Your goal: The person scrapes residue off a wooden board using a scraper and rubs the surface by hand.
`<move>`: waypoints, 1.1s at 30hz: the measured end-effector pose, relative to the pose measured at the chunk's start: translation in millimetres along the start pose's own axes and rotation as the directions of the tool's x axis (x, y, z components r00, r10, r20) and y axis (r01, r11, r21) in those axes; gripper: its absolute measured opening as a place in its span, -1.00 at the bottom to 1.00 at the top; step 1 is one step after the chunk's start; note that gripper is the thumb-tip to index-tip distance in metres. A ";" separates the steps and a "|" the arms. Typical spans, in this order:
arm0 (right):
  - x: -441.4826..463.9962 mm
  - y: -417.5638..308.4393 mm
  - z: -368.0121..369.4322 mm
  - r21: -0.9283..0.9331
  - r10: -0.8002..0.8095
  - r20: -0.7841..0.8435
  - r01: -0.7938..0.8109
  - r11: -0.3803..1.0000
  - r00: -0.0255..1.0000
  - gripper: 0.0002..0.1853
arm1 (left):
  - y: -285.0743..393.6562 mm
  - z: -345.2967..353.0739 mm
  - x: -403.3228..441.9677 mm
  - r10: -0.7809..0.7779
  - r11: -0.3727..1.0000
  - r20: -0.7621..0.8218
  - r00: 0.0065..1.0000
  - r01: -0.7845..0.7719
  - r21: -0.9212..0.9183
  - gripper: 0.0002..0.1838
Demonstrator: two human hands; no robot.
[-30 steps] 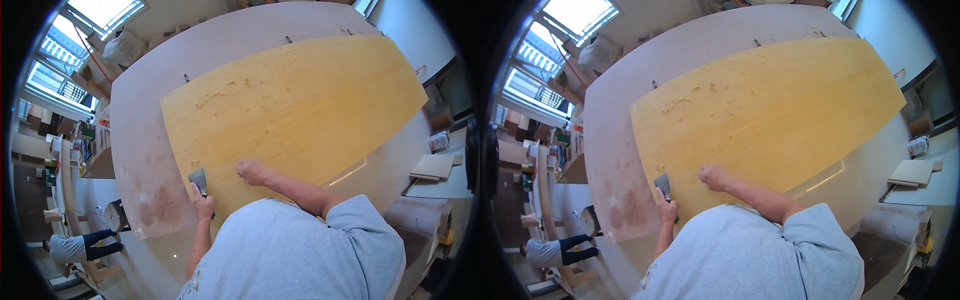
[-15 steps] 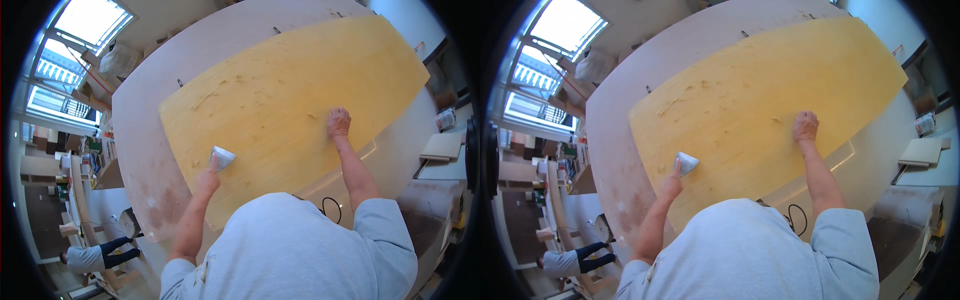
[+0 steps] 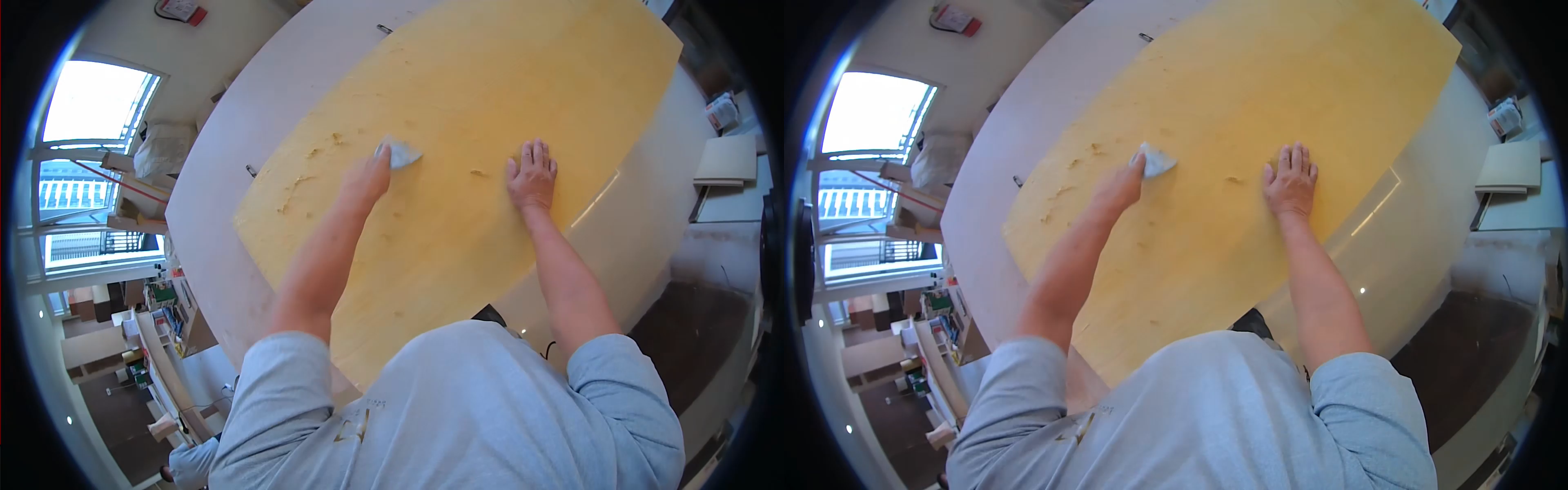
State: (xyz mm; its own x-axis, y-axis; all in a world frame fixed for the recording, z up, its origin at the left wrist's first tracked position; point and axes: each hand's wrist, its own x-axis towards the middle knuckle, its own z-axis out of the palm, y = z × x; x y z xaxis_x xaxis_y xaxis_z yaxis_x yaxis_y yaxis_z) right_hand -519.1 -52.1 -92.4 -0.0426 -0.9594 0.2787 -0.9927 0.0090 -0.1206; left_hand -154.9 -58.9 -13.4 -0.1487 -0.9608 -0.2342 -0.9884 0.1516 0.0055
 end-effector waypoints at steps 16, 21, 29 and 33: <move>0.0 -0.5 -1.8 0.001 0.008 0.032 -0.008 1.000 0.999 -0.32 | 12.1 -36.0 -18.1 -0.029 1.000 0.145 0.989 0.029 0.004 -0.44; -0.1 3.1 3.9 0.038 0.005 0.008 -0.005 0.999 1.000 -0.32 | 7.6 -40.2 -37.4 -0.054 0.992 0.265 0.963 0.022 0.124 -0.48; 1.3 2.8 5.1 0.018 0.006 0.018 -0.006 1.000 1.000 -0.32 | 8.2 -15.3 8.1 -0.061 0.996 0.124 0.990 0.051 0.079 -0.42; -1.7 10.7 18.5 0.023 0.004 -0.010 -0.004 1.000 1.000 -0.32 | 8.8 -18.3 -16.7 -0.029 0.989 0.198 0.980 0.000 0.147 -0.37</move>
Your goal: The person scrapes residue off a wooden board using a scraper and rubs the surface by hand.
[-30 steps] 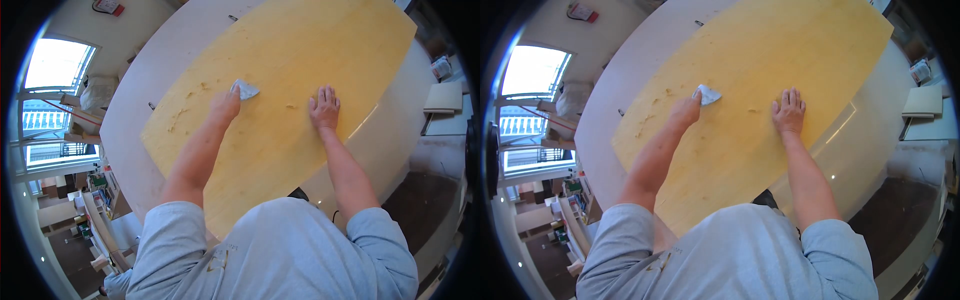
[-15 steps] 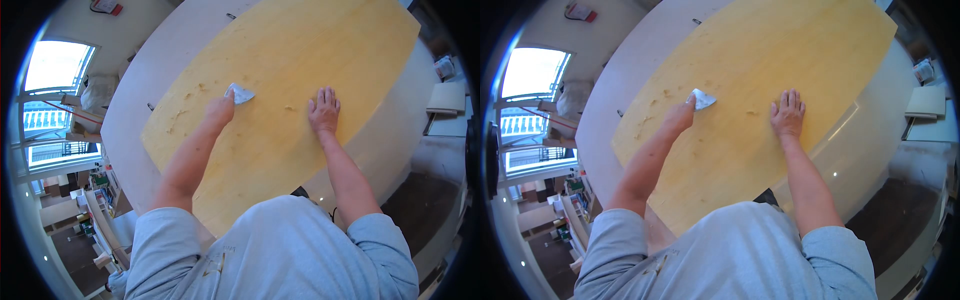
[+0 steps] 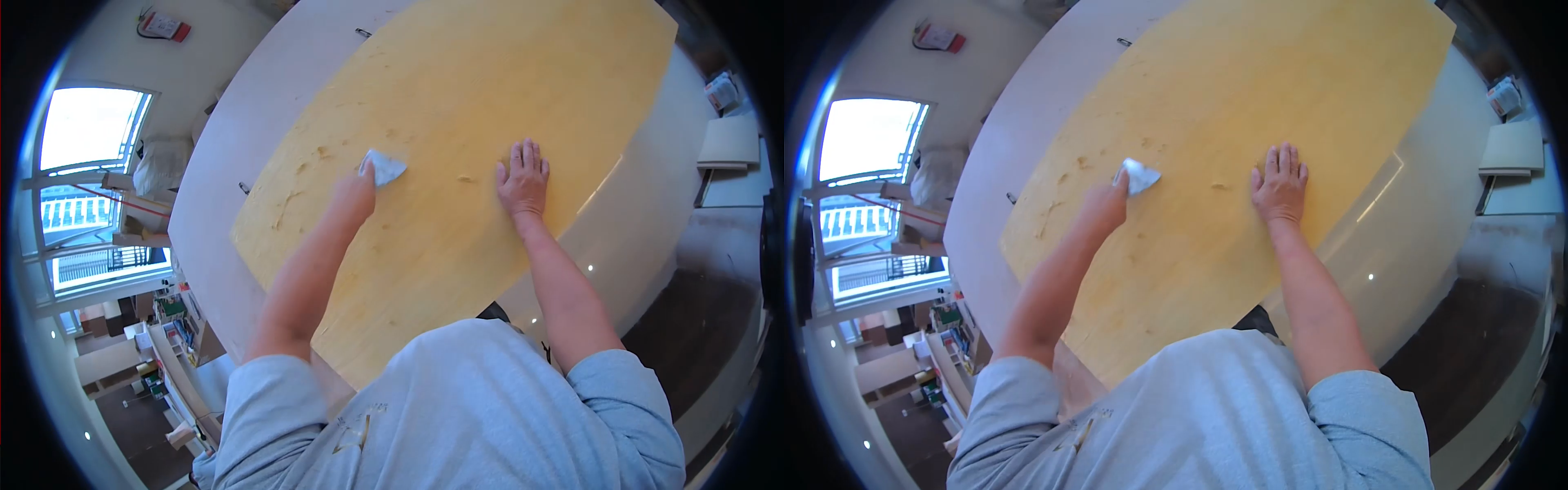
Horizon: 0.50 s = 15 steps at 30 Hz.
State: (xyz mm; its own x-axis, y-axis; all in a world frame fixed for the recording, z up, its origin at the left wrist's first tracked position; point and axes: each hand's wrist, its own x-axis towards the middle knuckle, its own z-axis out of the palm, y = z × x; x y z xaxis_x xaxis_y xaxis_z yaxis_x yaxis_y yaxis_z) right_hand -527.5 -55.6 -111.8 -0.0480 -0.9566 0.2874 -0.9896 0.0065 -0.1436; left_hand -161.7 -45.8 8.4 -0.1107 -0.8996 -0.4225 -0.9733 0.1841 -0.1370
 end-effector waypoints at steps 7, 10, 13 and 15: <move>2.9 -12.7 -19.9 0.017 0.023 0.032 -0.024 1.000 0.999 -0.32 | -3.4 26.3 -13.8 -0.047 0.987 -0.116 0.992 0.028 -0.160 -0.28; -0.4 -13.8 -21.5 0.017 0.020 0.045 -0.020 1.000 0.999 -0.31 | 15.1 2.4 28.2 -0.113 0.975 -0.154 0.981 0.080 -0.207 -0.32; 3.6 -10.0 -20.9 0.003 0.018 0.040 -0.018 1.000 0.999 -0.31 | 32.4 3.6 6.3 -0.124 0.975 -0.089 0.988 0.105 -0.196 -0.32; 4.7 -13.6 -21.2 -0.004 0.013 0.053 -0.013 1.000 0.998 -0.30 | 40.8 22.2 -49.9 -0.143 0.956 -0.055 0.988 0.124 -0.264 -0.29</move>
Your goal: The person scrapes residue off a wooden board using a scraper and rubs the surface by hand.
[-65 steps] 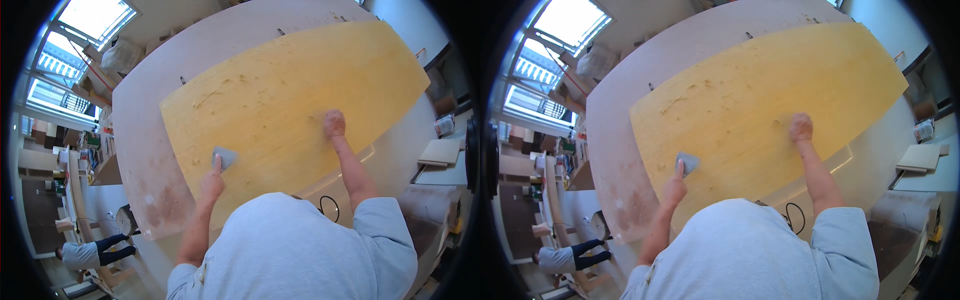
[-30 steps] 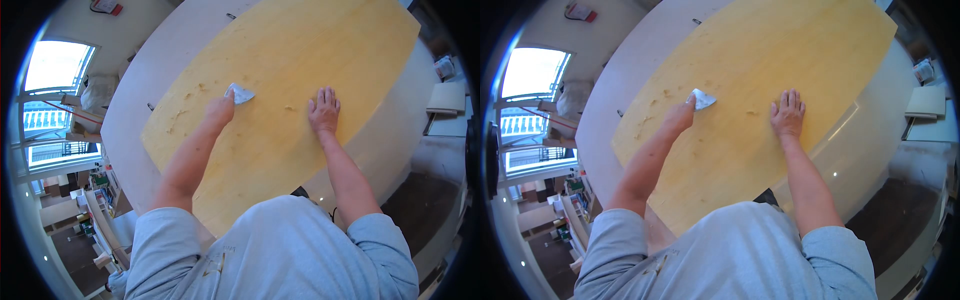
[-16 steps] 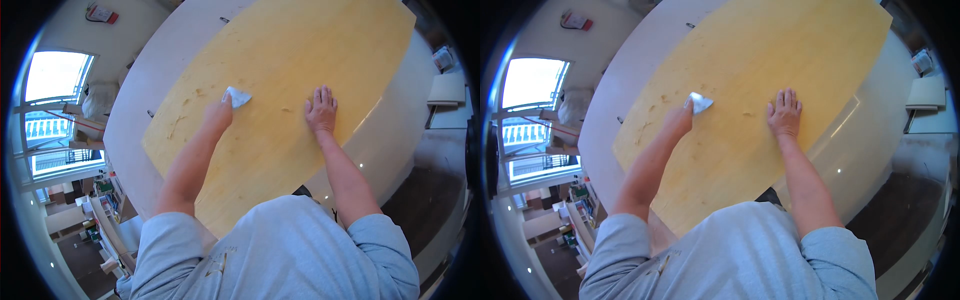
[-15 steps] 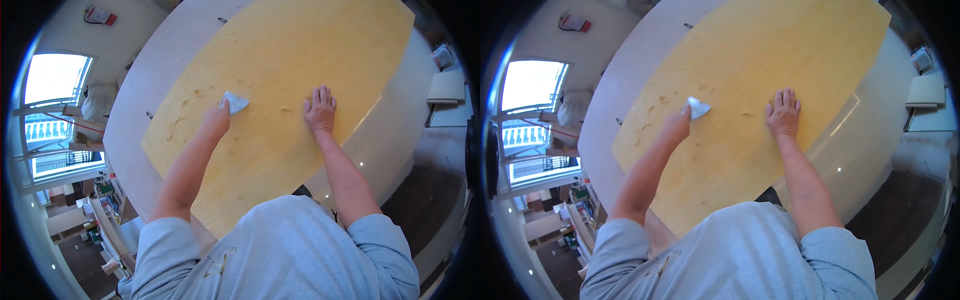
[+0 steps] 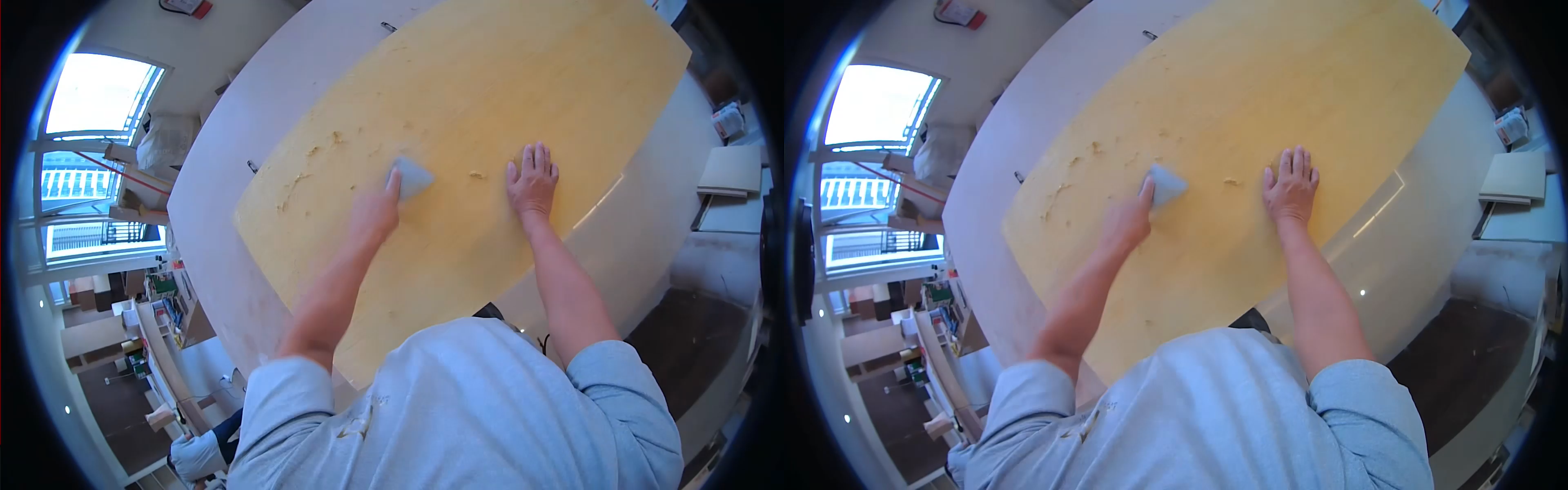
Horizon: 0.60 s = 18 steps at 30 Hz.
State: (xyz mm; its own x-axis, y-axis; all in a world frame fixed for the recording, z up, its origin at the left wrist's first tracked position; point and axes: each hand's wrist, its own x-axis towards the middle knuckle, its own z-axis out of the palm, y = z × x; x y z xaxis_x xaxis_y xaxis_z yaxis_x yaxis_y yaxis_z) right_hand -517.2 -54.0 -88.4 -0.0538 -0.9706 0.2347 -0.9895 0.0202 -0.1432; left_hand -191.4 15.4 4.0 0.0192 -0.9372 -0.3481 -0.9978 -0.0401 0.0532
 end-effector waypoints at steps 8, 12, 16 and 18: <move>14.5 1.9 10.5 -0.083 0.002 0.069 0.004 0.997 0.998 -0.16 | -43.9 106.9 -285.4 -0.573 0.756 -0.219 0.790 0.406 -0.514 -0.06; 61.3 -42.5 -2.8 -0.096 0.009 0.203 0.011 0.995 0.979 -0.05 | -37.7 120.9 -371.7 -0.602 0.791 -0.343 0.720 0.481 -0.378 -0.02; 87.9 -138.3 21.0 0.025 -0.132 0.281 0.130 0.991 0.951 0.04 | -25.2 147.6 -408.1 -0.770 0.609 -0.213 0.601 0.593 -0.527 0.00; 64.6 -206.1 22.3 0.139 -0.329 0.337 0.299 0.944 0.882 0.03 | -25.3 167.8 -418.8 -0.801 0.562 -0.168 0.575 0.624 -0.542 0.00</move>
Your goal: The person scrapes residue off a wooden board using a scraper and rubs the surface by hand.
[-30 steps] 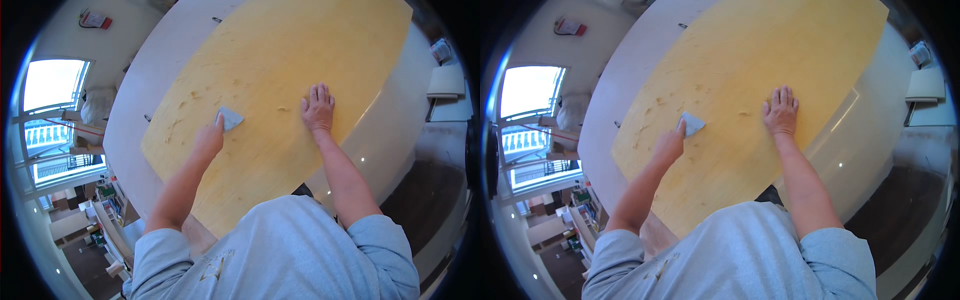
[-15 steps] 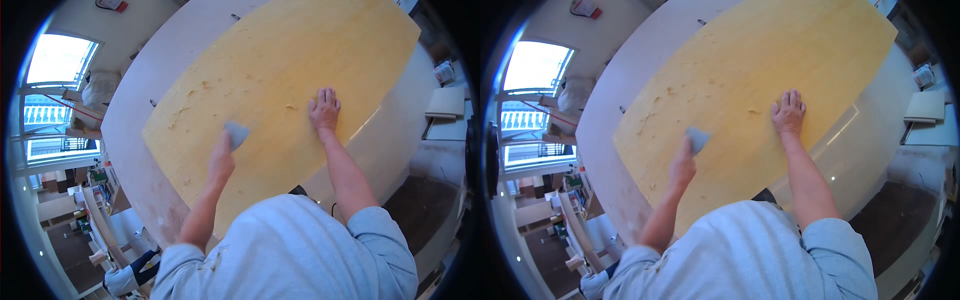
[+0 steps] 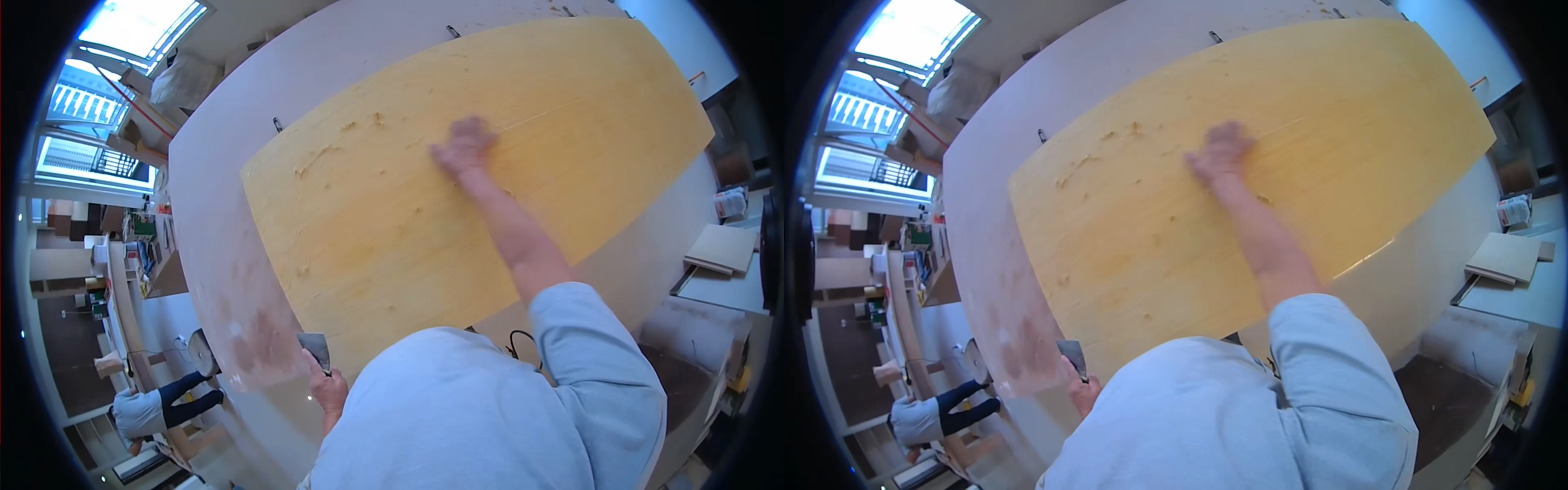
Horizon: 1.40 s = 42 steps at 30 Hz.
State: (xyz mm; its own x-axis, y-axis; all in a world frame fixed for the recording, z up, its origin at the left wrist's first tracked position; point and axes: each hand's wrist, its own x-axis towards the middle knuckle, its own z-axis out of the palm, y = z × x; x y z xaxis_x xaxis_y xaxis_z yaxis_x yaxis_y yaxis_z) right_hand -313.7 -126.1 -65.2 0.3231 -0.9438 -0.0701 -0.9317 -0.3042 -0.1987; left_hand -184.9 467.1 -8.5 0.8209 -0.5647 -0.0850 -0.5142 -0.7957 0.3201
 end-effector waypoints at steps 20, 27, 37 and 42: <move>-100.7 103.2 11.4 -0.114 0.300 -0.099 -0.311 0.944 0.949 0.19 | -27.2 8.3 -24.2 -0.260 0.960 0.022 0.965 0.261 -0.102 -0.01; -212.3 -171.8 25.8 0.523 -0.913 0.112 0.758 0.391 0.393 -0.07 | 8.9 2.2 14.6 -0.155 0.975 0.070 0.985 0.165 -0.151 -0.04; -167.2 49.2 8.4 0.045 -0.420 -0.052 0.422 0.905 0.906 -0.17 | -9.0 9.6 11.8 0.011 0.987 -0.010 1.000 -0.012 -0.160 -0.04; -176.6 194.6 -16.0 -0.094 0.098 -0.042 -0.102 0.990 0.994 -0.09 | -14.7 7.9 6.5 -0.151 0.977 0.051 0.987 0.157 -0.147 -0.04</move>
State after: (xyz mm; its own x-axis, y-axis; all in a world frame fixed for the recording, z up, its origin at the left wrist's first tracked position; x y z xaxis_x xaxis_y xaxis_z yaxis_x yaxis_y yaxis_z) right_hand -554.8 -20.7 -75.8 0.2228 -0.9737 -0.0485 -0.9712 -0.2174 -0.0977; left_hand -174.0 473.4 -21.2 0.8752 -0.4489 -0.1805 -0.3372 -0.8335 0.4378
